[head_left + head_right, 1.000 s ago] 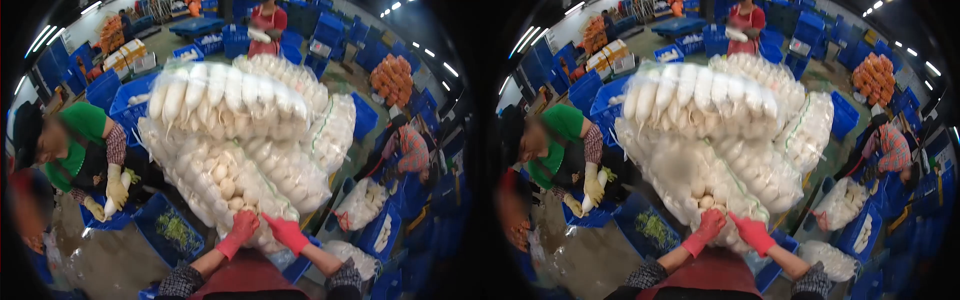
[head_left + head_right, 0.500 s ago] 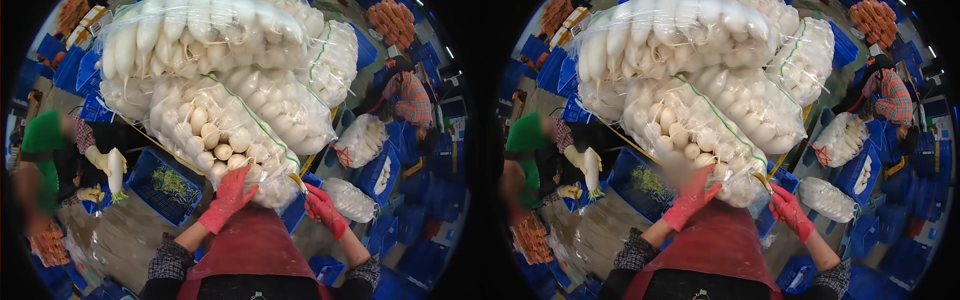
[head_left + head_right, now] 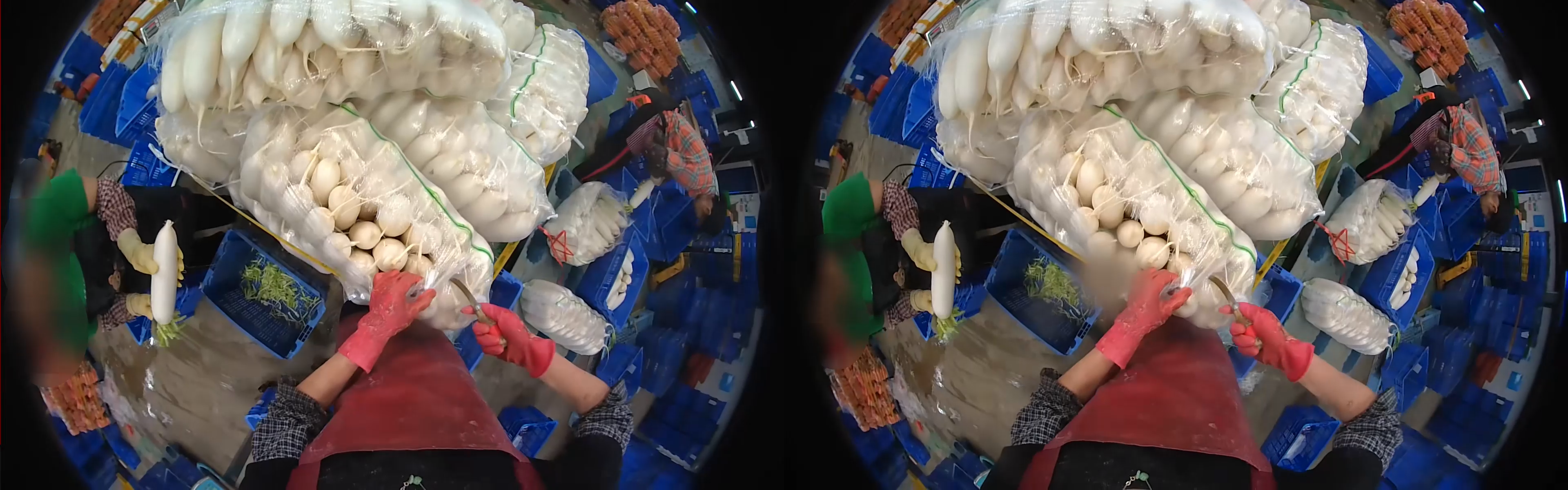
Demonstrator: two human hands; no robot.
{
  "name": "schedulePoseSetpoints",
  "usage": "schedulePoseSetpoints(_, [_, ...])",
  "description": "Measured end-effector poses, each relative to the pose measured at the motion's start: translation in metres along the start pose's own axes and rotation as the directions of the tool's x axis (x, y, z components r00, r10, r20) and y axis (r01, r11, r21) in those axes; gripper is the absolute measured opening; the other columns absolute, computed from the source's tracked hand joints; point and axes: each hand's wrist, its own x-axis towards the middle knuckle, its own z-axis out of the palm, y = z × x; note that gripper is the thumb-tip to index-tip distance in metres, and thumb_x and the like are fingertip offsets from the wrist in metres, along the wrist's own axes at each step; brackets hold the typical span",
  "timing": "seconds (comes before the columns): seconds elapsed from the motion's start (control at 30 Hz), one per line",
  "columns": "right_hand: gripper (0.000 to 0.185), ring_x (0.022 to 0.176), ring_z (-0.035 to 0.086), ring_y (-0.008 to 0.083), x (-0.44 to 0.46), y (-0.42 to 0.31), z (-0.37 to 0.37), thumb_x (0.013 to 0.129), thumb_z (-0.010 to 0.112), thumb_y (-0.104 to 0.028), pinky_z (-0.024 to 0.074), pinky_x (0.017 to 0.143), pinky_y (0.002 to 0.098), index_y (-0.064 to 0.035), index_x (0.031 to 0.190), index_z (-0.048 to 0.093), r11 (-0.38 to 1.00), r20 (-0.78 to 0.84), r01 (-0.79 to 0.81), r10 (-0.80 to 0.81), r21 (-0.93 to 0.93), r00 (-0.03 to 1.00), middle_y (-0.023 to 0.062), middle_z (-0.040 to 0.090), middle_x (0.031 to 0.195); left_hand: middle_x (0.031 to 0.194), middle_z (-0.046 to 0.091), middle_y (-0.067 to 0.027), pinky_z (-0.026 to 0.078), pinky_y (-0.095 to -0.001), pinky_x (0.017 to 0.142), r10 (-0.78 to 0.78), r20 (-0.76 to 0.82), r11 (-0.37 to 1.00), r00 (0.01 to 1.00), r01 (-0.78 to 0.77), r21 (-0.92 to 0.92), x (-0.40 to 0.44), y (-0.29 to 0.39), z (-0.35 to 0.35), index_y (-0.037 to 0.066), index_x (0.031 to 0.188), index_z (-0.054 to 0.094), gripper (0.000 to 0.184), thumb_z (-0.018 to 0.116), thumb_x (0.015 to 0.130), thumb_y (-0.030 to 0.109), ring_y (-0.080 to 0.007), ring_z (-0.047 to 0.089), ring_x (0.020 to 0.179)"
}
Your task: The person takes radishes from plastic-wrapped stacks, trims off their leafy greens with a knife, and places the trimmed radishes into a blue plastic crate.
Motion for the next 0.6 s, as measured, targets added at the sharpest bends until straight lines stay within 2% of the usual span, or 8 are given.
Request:
schedulePoseSetpoints(0.1, [0.032,0.043,0.031,0.0065,0.012,0.012,0.003,0.104,0.035,-0.03,0.0254,0.036,0.0224,-0.0114,0.124,0.053,0.989,0.174,0.005,-0.031,0.147,0.984,-0.0045,0.037,0.062,0.085,0.068,-0.0076,0.042,-0.0436,0.086,-0.006,0.015,1.0,1.0,0.006,-0.007,-0.003,-0.001,-0.001,0.008,0.094,0.068,0.035,0.079,0.073,0.034,-0.032,0.062,0.088])
schedulePoseSetpoints(0.33, [0.034,0.039,0.028,0.0066,0.046,0.004,0.04,0.104,0.034,-0.033,0.0242,0.034,0.0235,-0.0133,0.124,0.054,0.987,0.208,0.104,-0.129,0.126,0.97,-0.0065,0.031,0.055,0.084,0.066,-0.0115,0.043,-0.0461,0.082,-0.046,0.071,0.992,0.996,0.054,-0.111,-0.005,-0.017,0.006,0.007,0.093,0.067,0.033,0.078,0.072,0.029,-0.0344,0.061,0.087])
schedulePoseSetpoints(0.4, [0.035,0.039,0.028,0.006,0.027,0.002,0.035,0.104,0.034,-0.032,0.0247,0.034,0.0232,-0.0138,0.123,0.056,0.993,0.162,0.104,-0.112,0.053,0.981,-0.0069,0.032,0.056,0.082,0.065,-0.0132,0.043,-0.0469,0.081,-0.044,0.087,0.996,0.995,0.05,-0.073,-0.005,-0.008,0.003,0.007,0.093,0.067,0.033,0.078,0.072,0.029,-0.0351,0.06,0.087])
schedulePoseSetpoints(0.47, [0.036,0.038,0.026,0.0059,0.036,-0.009,0.038,0.105,0.033,-0.028,0.0247,0.034,0.0225,-0.0124,0.133,0.049,0.991,0.242,0.105,-0.082,-0.081,0.967,-0.0062,0.034,0.058,0.087,0.066,-0.0153,0.044,-0.0464,0.082,0.01,0.085,0.999,0.996,-0.013,0.043,0.002,-0.009,0.002,0.007,0.095,0.067,0.035,0.078,0.071,0.029,-0.0367,0.06,0.09])
schedulePoseSetpoints(0.5, [0.036,0.038,0.026,0.0059,0.036,-0.012,0.055,0.105,0.033,-0.028,0.0247,0.034,0.0225,-0.0124,0.133,0.049,0.994,0.24,0.096,-0.079,-0.057,0.968,-0.0062,0.034,0.058,0.091,0.067,-0.0156,0.044,-0.0454,0.083,-0.05,0.224,0.999,0.973,0.049,0.012,0.007,-0.009,-0.004,0.006,0.099,0.067,0.037,0.078,0.073,0.031,-0.0383,0.059,0.09])
schedulePoseSetpoints(0.53, [0.037,0.039,0.027,0.0054,0.035,-0.019,0.085,0.105,0.034,-0.027,0.0247,0.034,0.0219,-0.0123,0.134,0.049,0.975,0.284,0.151,-0.101,-0.162,0.953,-0.0065,0.034,0.058,0.091,0.067,-0.0156,0.044,-0.0454,0.083,-0.053,0.238,0.999,0.97,0.052,0.01,-0.005,-0.017,0.001,0.006,0.099,0.067,0.037,0.078,0.073,0.031,-0.0383,0.059,0.09])
schedulePoseSetpoints(0.57, [0.037,0.039,0.028,0.0049,0.033,-0.028,0.102,0.104,0.034,-0.027,0.0246,0.035,0.0213,-0.0121,0.135,0.05,0.937,0.334,0.211,-0.111,-0.277,0.936,-0.0069,0.034,0.058,0.089,0.067,-0.0158,0.043,-0.0452,0.082,-0.101,0.224,0.958,0.969,0.156,-0.242,-0.018,-0.03,0.012,0.006,0.097,0.068,0.036,0.077,0.073,0.031,-0.0379,0.06,0.087])
schedulePoseSetpoints(0.6, [0.037,0.039,0.028,0.0049,0.031,-0.029,0.104,0.104,0.034,-0.027,0.0246,0.035,0.0213,-0.0121,0.135,0.05,0.941,0.341,0.201,-0.1,-0.274,0.935,-0.0069,0.034,0.058,0.085,0.065,-0.0155,0.043,-0.0448,0.081,-0.071,0.219,0.942,0.973,0.138,-0.306,-0.018,-0.024,0.002,0.006,0.094,0.068,0.034,0.077,0.073,0.031,-0.0372,0.059,0.083])
